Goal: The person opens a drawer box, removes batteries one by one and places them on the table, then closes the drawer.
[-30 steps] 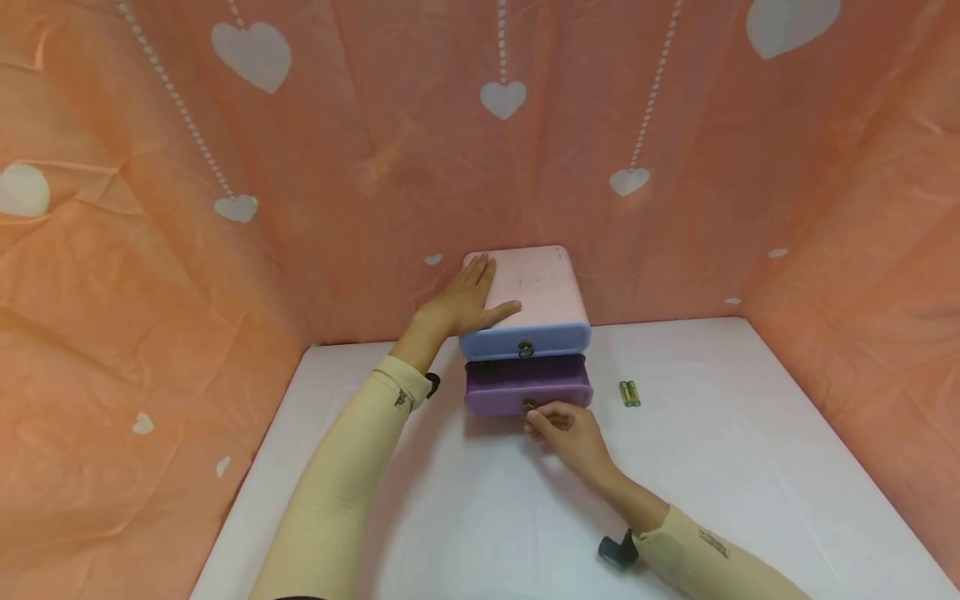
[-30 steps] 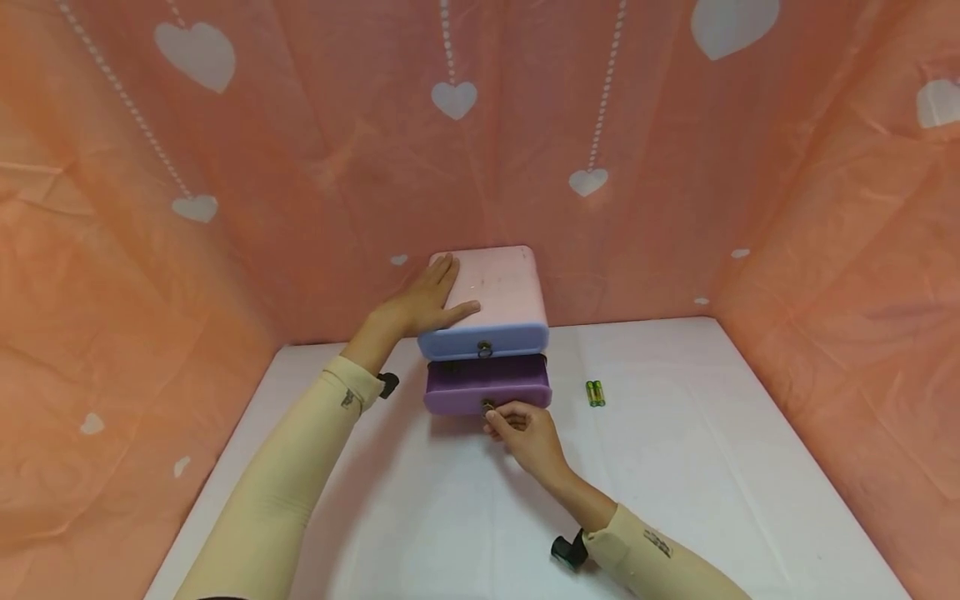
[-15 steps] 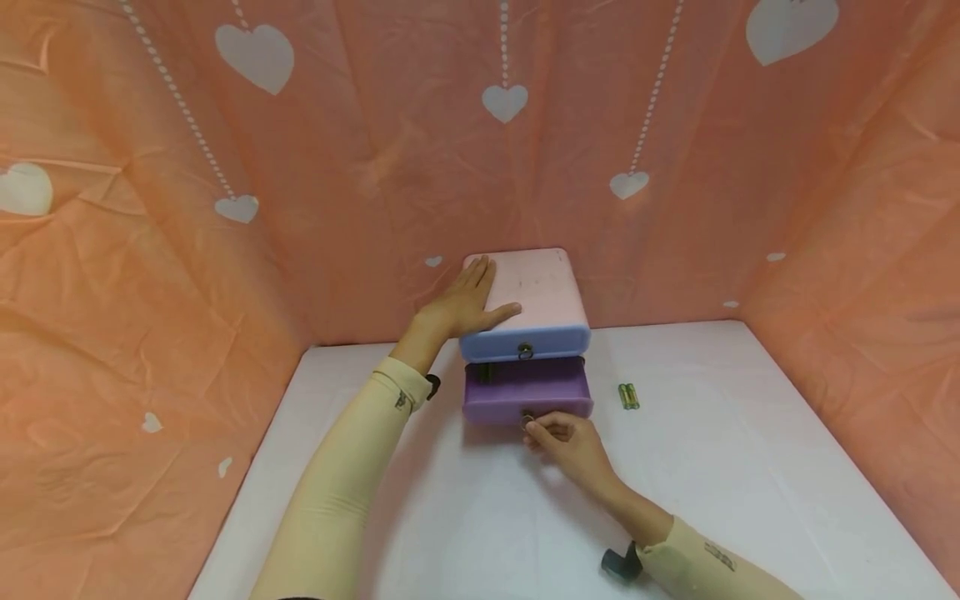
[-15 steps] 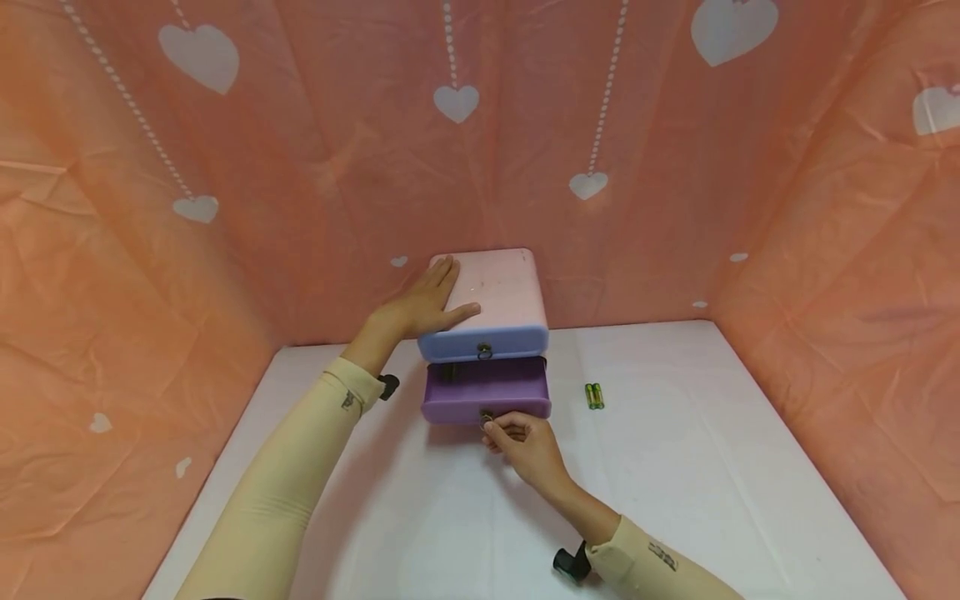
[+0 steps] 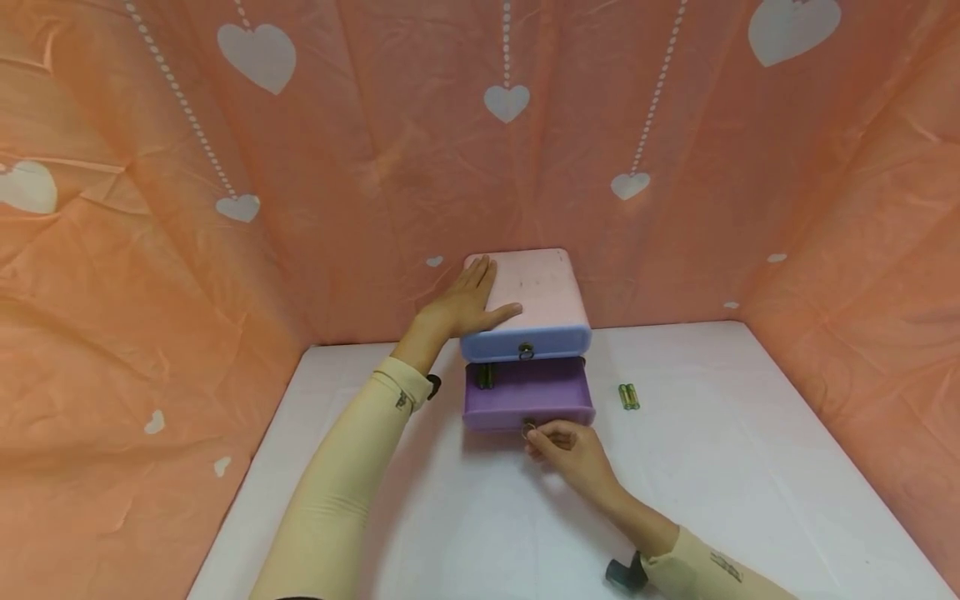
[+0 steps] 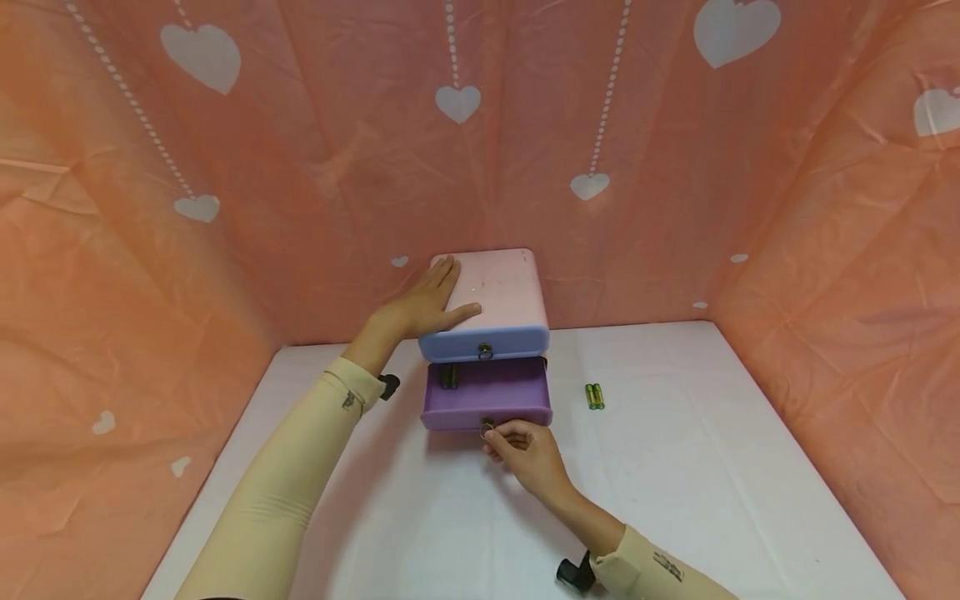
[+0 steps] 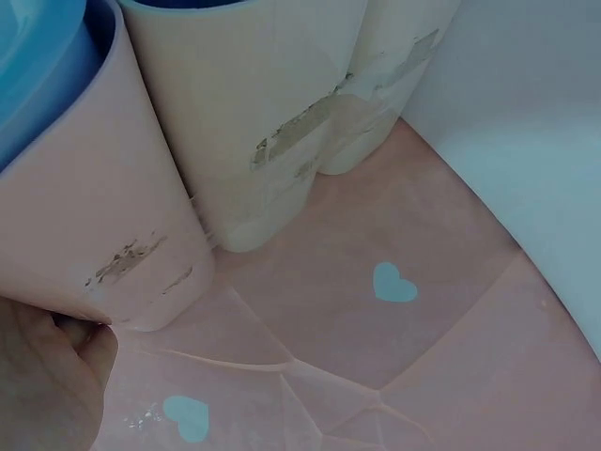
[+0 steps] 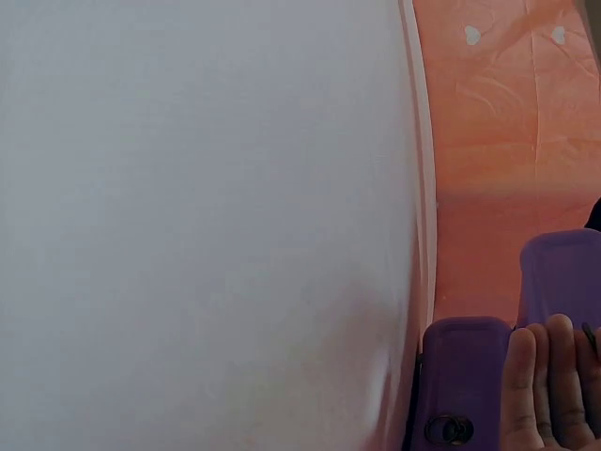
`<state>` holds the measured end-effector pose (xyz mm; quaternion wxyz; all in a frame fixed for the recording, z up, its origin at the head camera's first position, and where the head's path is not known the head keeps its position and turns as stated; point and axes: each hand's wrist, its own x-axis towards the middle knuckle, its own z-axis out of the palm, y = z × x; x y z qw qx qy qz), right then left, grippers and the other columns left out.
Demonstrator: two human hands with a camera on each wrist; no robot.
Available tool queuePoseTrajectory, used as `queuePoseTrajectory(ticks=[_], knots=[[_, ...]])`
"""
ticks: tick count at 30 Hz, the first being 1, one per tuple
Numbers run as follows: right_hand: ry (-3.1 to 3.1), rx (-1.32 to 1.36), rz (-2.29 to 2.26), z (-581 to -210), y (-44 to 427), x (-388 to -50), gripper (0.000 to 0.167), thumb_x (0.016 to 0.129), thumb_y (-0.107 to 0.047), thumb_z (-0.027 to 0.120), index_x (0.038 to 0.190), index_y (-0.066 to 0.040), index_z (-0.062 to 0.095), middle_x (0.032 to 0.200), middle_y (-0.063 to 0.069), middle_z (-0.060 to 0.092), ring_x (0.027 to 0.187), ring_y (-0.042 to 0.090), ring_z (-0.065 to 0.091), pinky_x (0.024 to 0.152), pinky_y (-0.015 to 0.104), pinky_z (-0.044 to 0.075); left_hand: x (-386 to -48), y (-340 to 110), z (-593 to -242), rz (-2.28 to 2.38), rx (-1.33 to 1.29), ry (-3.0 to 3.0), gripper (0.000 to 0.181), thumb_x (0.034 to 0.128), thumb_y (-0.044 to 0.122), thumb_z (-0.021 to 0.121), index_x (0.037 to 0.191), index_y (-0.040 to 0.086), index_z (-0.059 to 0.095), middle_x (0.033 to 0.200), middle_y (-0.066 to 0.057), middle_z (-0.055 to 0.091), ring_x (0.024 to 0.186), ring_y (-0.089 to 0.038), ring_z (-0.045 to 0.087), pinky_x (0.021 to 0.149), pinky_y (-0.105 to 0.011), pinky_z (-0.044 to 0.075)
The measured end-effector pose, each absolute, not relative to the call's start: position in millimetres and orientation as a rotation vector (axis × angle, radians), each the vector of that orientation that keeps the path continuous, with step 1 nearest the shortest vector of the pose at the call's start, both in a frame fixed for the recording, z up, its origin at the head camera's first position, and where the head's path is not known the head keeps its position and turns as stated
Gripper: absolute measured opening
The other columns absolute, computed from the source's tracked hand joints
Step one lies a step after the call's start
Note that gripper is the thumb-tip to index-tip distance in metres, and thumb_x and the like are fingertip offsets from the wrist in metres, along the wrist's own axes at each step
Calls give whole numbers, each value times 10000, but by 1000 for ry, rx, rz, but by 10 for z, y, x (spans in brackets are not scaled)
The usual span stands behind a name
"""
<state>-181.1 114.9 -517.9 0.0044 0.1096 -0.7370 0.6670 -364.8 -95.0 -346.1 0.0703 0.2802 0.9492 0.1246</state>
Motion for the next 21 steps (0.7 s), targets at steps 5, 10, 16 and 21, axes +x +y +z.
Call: queuePoseTrajectory(ticks=[5,10,16,21], knots=[[-2314,325,2104,-5197,1163,-1773,213,1013,-111,759,1045,100,766,963,222,799,857,262,804,801,416,659,-3661,-950,-3479,371,845,2851,1066,1055,732,417,1709,66,-97,1791,-123,-164,1654,-236,-151,1342,-431,1],[-2325,310,2122,-5201,1178,-1741,209,1007,-117,766,1047,89,768,970,214,801,886,342,801,814,406,657,-3660,-945,-3469,366,851,2859,1068,1054,725,426,1709,56,-88,1792,-130,-156,1656,-241,-144,1342,-429,1],[-2347,302,2110,-5206,1198,-1681,218,1006,-137,772,1047,77,770,976,201,804,884,287,804,823,307,644,-3644,-942,-3453,364,850,2859,1067,1055,725,427,1709,51,-83,1793,-132,-153,1658,-243,-138,1343,-427,7],[-2363,292,2121,-5215,1199,-1633,214,1004,-139,773,1037,73,776,980,204,804,890,325,801,817,319,648,-3623,-948,-3445,366,846,2850,1068,1055,727,423,1708,54,-89,1792,-128,-159,1656,-238,-146,1343,-426,1]])
